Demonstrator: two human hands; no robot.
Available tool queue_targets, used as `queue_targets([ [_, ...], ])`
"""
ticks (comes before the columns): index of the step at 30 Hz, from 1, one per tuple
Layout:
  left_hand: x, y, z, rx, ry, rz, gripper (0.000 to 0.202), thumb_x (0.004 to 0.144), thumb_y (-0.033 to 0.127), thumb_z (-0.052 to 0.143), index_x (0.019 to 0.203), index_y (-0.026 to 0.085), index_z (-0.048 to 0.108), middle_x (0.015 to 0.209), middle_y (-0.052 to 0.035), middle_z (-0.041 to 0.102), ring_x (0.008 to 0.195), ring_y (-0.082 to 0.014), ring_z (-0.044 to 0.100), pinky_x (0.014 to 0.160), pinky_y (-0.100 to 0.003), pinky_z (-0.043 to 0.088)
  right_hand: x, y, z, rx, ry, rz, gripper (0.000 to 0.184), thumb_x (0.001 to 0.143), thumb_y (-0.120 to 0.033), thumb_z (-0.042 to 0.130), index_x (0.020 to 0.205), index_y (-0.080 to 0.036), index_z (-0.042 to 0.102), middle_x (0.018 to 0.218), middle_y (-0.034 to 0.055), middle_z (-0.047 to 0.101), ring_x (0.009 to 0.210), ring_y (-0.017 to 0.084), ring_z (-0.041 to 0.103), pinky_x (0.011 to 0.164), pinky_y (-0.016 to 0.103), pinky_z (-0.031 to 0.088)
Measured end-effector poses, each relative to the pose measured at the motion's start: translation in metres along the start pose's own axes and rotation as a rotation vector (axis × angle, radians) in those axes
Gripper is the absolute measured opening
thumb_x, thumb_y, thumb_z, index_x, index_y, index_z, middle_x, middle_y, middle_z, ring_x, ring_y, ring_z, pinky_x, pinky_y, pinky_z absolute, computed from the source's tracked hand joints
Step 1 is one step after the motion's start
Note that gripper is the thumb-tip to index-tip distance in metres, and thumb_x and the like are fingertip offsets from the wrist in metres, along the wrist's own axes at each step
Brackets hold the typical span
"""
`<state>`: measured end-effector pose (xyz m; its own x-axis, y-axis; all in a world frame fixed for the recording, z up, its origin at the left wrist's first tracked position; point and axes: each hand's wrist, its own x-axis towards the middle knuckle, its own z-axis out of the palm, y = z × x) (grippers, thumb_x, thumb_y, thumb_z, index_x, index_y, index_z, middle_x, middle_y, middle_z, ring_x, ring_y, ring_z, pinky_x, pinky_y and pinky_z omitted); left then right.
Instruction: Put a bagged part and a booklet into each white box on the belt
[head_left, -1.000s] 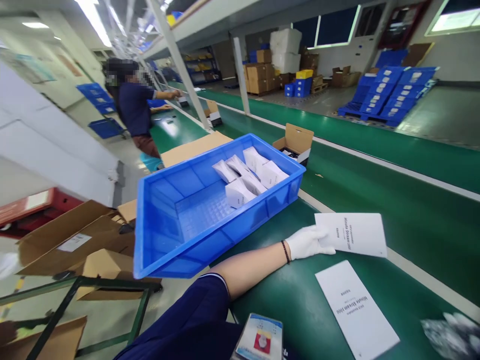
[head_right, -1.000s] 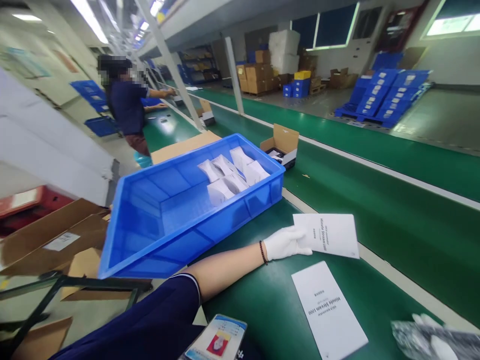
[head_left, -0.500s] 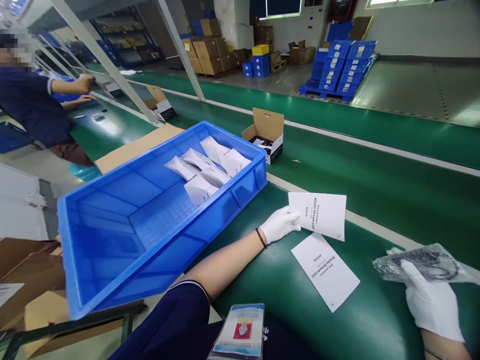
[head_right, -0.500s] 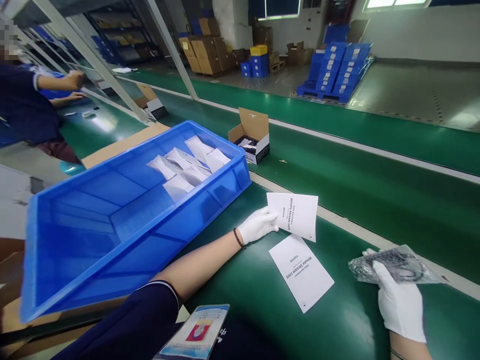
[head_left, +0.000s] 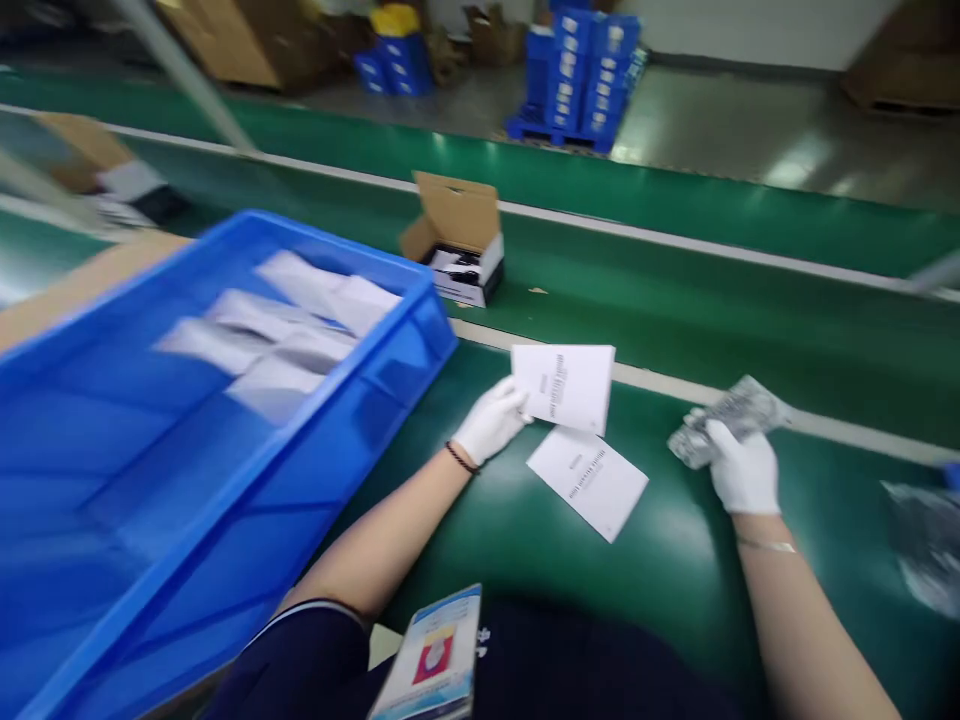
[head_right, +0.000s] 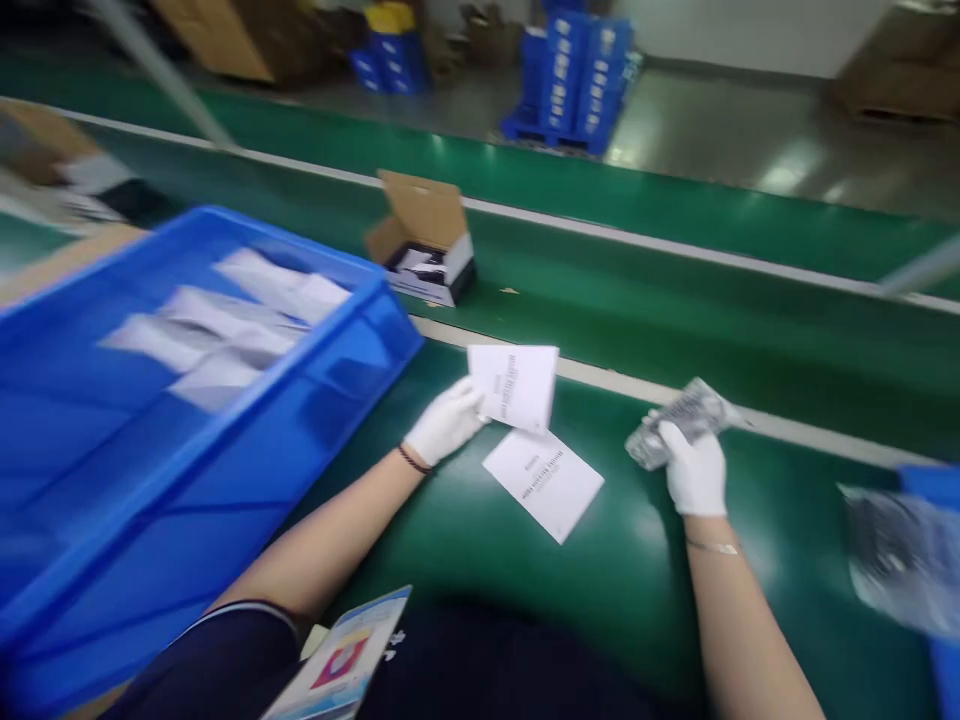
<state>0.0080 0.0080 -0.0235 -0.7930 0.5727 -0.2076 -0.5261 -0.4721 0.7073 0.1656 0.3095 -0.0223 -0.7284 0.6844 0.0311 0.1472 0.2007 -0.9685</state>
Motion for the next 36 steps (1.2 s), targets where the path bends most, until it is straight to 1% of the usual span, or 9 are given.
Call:
queue_targets([
  [2,0.001,0.0,0.001,0.034,0.032,0.009,0.023,0.076,0.016,0.073,0.098,0.014,0.067,0.103,-0.0094,0.064,0.077,-0.0136,0.057,0.057,-0.021,0.043,0.002,0.003,0.002,0.197,-0.028,0.045,0.04,0.07,-0.042,0.074,0.1,-0.016,0.068,0.103,0.0122,0.07,0.096,0.03,0.068,0.094,0.048,0.052],
  [6,0.006,0.001,0.003,0.095,0.032,-0.03,0.03,0.081,0.017,0.069,0.111,0.018,0.066,0.127,-0.0098,0.058,0.093,-0.0158,0.058,0.056,-0.018,0.044,0.009,0.01,0.001,0.377,-0.011,0.04,0.045,0.062,-0.033,0.08,0.103,-0.018,0.065,0.104,0.0083,0.07,0.101,0.027,0.066,0.098,0.044,0.049],
  [12,0.001,0.003,0.003,0.114,0.005,-0.026,0.035,0.079,0.02,0.073,0.113,0.02,0.067,0.133,-0.0095,0.055,0.095,-0.016,0.058,0.055,-0.017,0.046,0.009,0.007,0.0,0.555,0.016,0.118,0.048,0.055,-0.027,0.086,0.097,-0.018,0.063,0.106,0.0069,0.068,0.105,0.026,0.064,0.101,0.042,0.049],
  [19,0.004,0.0,-0.001,0.115,-0.03,-0.013,0.037,0.076,0.024,0.076,0.112,0.018,0.067,0.129,-0.0113,0.057,0.091,-0.0157,0.058,0.055,-0.017,0.046,0.015,-0.001,0.004,0.563,-0.018,0.136,0.047,0.058,-0.032,0.087,0.095,-0.018,0.061,0.102,0.0047,0.068,0.102,0.022,0.064,0.099,0.038,0.05],
  [23,0.003,-0.003,-0.002,0.099,-0.029,0.0,0.035,0.075,0.024,0.077,0.108,0.015,0.067,0.116,-0.0114,0.062,0.085,-0.0146,0.058,0.056,-0.019,0.045,0.023,-0.027,0.019,0.389,-0.135,0.082,0.049,0.063,-0.042,0.083,0.1,-0.02,0.06,0.103,0.0056,0.067,0.102,0.025,0.063,0.096,0.043,0.051],
  [26,0.003,-0.004,-0.003,0.079,-0.024,0.011,0.035,0.071,0.024,0.079,0.102,0.012,0.067,0.099,-0.0101,0.064,0.073,-0.0124,0.055,0.056,-0.02,0.044,0.041,-0.067,0.045,-0.014,-0.27,-0.09,0.049,0.07,-0.047,0.075,0.107,-0.018,0.062,0.111,0.0091,0.067,0.103,0.028,0.062,0.096,0.046,0.049],
  [28,0.004,-0.004,-0.005,0.068,-0.04,0.008,0.037,0.071,0.026,0.079,0.102,0.011,0.068,0.1,-0.011,0.064,0.074,-0.0134,0.055,0.055,-0.02,0.043,0.057,-0.103,0.072,-0.345,-0.343,-0.268,0.049,0.073,-0.044,0.07,0.113,-0.016,0.061,0.112,0.0108,0.066,0.103,0.031,0.061,0.094,0.047,0.048],
  [33,0.005,0.0,-0.011,0.062,-0.118,0.041,0.046,0.074,0.03,0.078,0.115,0.012,0.065,0.111,-0.0137,0.063,0.081,-0.0158,0.057,0.056,-0.022,0.041,0.096,-0.187,0.171,-0.866,-0.478,-0.719,0.043,0.085,-0.031,0.051,0.125,-0.016,0.056,0.119,0.0144,0.061,0.102,0.033,0.058,0.089,0.047,0.047],
  [36,0.005,0.003,-0.013,0.008,-0.138,0.062,0.045,0.073,0.029,0.078,0.113,0.012,0.066,0.106,-0.0123,0.063,0.074,-0.0129,0.054,0.054,-0.021,0.039,0.119,-0.208,0.237,-1.085,-0.513,-0.797,0.038,0.089,-0.024,0.045,0.124,-0.018,0.058,0.118,0.0154,0.058,0.102,0.033,0.057,0.088,0.047,0.046],
])
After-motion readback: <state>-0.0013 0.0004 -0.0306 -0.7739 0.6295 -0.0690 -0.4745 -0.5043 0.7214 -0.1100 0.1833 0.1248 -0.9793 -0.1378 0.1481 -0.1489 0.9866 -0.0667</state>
